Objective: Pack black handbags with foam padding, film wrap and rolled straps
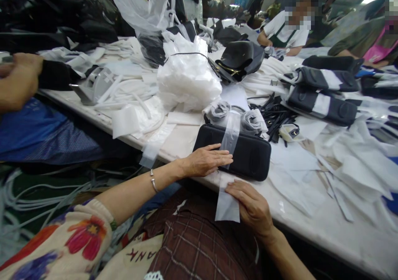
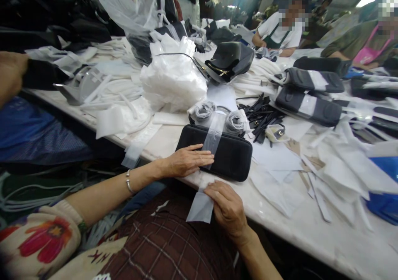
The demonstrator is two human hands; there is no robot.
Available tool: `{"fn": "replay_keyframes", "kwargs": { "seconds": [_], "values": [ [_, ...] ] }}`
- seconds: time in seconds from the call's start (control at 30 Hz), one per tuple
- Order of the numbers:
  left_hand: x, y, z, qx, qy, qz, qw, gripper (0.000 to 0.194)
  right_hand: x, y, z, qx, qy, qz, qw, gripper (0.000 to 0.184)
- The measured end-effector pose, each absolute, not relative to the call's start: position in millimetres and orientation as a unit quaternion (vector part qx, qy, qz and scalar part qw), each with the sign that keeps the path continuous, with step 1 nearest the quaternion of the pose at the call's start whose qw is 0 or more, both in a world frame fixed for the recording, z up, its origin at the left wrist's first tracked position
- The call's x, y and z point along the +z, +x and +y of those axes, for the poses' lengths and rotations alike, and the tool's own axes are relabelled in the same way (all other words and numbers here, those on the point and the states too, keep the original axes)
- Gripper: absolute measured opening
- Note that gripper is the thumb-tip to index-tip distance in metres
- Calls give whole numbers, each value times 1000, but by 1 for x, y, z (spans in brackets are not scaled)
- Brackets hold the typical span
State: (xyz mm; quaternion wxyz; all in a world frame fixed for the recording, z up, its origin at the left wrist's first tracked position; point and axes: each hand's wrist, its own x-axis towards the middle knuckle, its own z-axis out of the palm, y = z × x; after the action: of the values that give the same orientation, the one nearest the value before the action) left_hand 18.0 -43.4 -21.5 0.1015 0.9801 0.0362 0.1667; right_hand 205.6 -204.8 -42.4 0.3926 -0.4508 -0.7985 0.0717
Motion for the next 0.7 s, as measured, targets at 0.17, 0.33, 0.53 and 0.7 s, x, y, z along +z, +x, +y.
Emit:
{"fn": "replay_keyframes", "kwargs": {
  "seconds": [0.17, 0.33, 0.53, 0.7],
  "values": [
    [-28, 22, -50, 193, 972, 51, 125, 51, -44, 187, -199, 90, -446, -795, 401, 36],
    [-25, 27, -51, 219, 958, 83, 166, 61, -43, 177, -191, 123, -435, -790, 414, 35],
    [-30, 33, -50, 258, 953, 114, 114, 24, -29, 186, -188, 172, -463, -752, 437, 33],
    [-35, 41, -53, 283, 952, 109, 40, 12, -27, 187, -182, 194, -457, -755, 428, 31]
  ]
}}
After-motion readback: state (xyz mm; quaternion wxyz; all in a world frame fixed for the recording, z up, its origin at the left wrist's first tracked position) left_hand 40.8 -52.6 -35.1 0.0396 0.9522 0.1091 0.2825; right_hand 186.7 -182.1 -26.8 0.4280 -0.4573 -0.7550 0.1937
